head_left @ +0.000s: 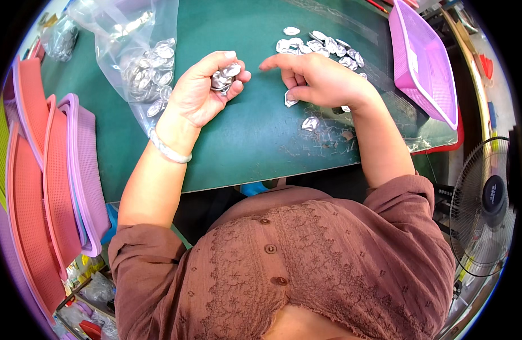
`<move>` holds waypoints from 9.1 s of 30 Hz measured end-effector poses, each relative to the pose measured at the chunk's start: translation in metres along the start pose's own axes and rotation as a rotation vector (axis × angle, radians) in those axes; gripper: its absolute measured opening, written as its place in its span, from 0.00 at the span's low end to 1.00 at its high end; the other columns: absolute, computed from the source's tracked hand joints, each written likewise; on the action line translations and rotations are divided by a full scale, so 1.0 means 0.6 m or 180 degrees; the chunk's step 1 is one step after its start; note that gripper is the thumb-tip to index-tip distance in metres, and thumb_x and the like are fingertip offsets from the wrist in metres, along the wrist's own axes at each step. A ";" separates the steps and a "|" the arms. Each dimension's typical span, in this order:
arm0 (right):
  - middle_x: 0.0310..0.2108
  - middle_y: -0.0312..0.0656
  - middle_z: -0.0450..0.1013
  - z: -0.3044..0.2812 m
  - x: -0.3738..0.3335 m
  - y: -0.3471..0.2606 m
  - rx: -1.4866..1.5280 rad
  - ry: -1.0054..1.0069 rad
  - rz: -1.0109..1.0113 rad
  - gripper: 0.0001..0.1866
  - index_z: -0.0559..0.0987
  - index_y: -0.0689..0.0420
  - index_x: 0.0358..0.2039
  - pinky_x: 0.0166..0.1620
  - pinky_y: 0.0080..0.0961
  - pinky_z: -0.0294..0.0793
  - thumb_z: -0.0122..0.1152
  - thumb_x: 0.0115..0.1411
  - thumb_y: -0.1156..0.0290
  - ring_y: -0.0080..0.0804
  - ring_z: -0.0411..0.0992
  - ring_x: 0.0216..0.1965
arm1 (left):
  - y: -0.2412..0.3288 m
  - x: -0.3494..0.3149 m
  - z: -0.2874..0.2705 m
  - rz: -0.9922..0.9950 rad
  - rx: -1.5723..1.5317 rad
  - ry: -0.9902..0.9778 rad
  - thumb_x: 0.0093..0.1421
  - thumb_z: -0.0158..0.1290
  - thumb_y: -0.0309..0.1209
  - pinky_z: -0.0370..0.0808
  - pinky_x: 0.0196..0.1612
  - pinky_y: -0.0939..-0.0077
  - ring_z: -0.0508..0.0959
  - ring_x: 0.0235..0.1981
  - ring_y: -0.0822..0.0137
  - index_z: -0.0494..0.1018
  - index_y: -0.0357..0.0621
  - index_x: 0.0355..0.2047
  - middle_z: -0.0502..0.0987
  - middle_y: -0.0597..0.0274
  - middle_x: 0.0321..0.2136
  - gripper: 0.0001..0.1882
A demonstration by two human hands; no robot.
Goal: The person sits at a green worktable and repeatedly picks up small silver-colored metal pieces, briefly turns them over in the hands, and places them into a clear plastic bag. The person also moves pieces between the table and a blue bin while continuing to sort them by hand.
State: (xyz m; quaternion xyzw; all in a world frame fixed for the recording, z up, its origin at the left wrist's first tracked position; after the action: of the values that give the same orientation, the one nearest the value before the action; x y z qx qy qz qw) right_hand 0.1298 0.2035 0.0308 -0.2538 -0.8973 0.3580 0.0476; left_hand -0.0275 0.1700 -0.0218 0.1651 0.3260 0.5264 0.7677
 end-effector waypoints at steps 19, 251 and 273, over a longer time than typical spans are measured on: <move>0.26 0.36 0.69 -0.006 0.011 0.007 0.2250 0.0914 0.0078 0.22 0.64 0.64 0.51 0.28 0.15 0.70 0.52 0.54 0.80 0.20 0.69 0.25 | -0.023 -0.016 0.041 -0.0026 0.1747 -0.0278 0.59 0.48 0.31 0.66 0.18 0.87 0.72 0.18 0.77 0.71 0.41 0.34 0.74 0.64 0.22 0.07; 0.37 0.42 0.71 -0.005 0.013 -0.024 0.1145 0.2247 -0.1095 0.30 0.63 0.55 0.53 0.42 0.23 0.71 0.55 0.47 0.85 0.30 0.72 0.36 | 0.005 -0.015 0.027 0.0596 0.1486 0.0271 0.56 0.51 0.27 0.65 0.21 0.85 0.72 0.22 0.75 0.71 0.39 0.31 0.73 0.64 0.23 0.04; 0.28 0.41 0.73 -0.011 0.011 -0.017 0.0942 0.1896 -0.0797 0.17 0.71 0.61 0.44 0.31 0.21 0.71 0.56 0.52 0.78 0.27 0.72 0.27 | 0.136 -0.058 0.110 0.1018 0.1502 0.0375 0.55 0.50 0.27 0.61 0.15 0.88 0.70 0.19 0.74 0.68 0.44 0.27 0.74 0.61 0.26 0.02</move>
State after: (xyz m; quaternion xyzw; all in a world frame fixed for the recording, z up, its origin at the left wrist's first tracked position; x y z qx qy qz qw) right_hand 0.1215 0.2046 0.0421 -0.2255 -0.8066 0.3859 0.3869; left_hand -0.0481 0.1761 0.0867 0.3575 0.4533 0.5590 0.5952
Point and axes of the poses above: each hand's wrist, its own x-axis towards the middle knuckle, its own z-axis out of the palm, y = z × x, the point moved 6 cm from there along x, towards the middle knuckle
